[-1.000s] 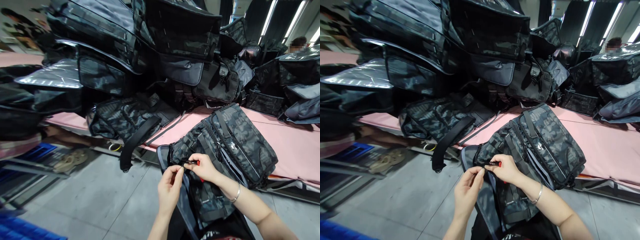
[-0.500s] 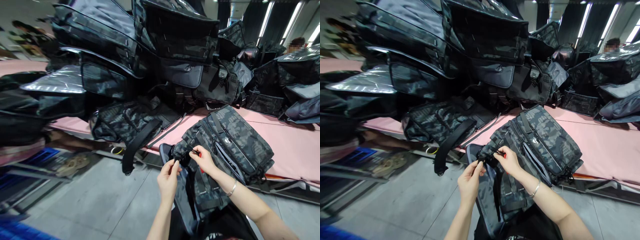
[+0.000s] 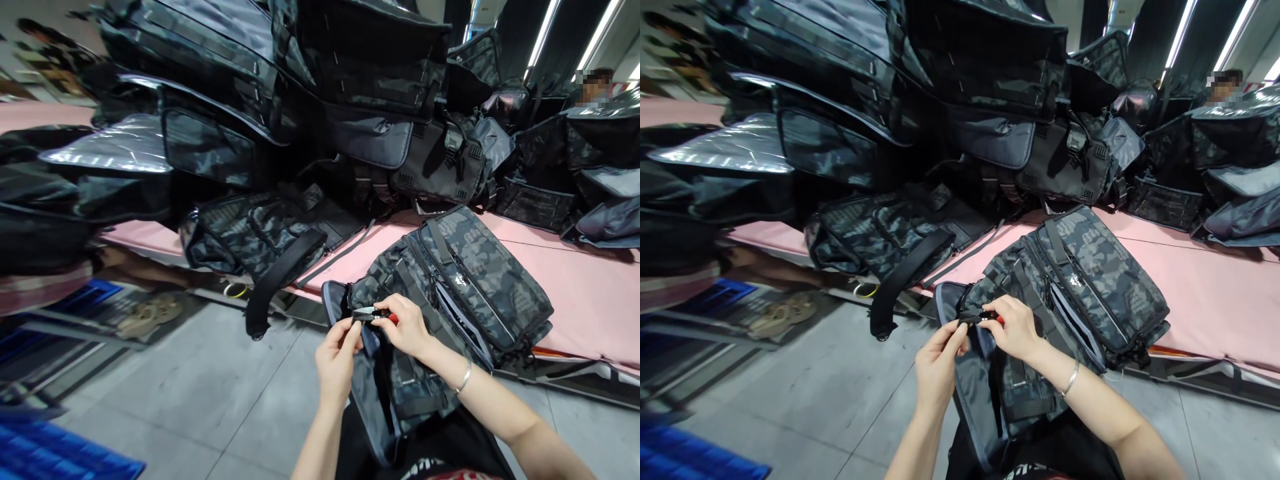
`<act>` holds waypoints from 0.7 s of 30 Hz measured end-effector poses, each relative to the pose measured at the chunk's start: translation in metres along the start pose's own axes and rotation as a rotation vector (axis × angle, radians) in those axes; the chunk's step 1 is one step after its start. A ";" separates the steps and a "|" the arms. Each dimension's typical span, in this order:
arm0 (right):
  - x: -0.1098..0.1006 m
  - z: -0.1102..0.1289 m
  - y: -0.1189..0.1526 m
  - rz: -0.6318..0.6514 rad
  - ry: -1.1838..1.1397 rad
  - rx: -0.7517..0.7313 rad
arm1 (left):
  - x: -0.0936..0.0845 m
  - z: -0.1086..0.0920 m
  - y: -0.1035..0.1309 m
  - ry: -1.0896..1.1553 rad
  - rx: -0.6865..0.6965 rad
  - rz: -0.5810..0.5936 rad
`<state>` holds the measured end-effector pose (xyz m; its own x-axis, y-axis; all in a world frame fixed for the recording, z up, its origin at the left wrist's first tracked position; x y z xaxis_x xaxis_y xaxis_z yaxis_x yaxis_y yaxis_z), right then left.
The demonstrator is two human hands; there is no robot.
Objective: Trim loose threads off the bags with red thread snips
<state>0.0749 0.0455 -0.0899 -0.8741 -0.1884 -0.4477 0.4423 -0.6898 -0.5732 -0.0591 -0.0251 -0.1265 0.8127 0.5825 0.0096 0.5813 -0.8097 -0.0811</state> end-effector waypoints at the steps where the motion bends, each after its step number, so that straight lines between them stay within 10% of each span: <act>1: 0.000 0.000 0.000 0.005 0.008 -0.001 | 0.000 -0.001 0.001 -0.014 0.008 0.007; 10: -0.008 -0.023 0.003 -0.144 -0.142 0.193 | -0.001 0.005 -0.009 -0.109 0.044 0.012; 21: -0.010 -0.053 0.006 -0.293 -0.352 0.382 | 0.022 0.008 -0.089 -0.417 0.069 -0.061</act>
<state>0.0970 0.0802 -0.1252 -0.9917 -0.1276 -0.0164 0.1261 -0.9385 -0.3214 -0.0934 0.0604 -0.1270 0.6834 0.6197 -0.3859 0.6122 -0.7744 -0.1595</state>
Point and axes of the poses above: each hand's wrist, its own y-axis away from the middle knuckle, its own x-axis out of the palm, z = x × y, the point moved 7 cm from there along -y, towards the middle knuckle, and after that the axes turned 3 degrees about -y, right-handed, at the moved point
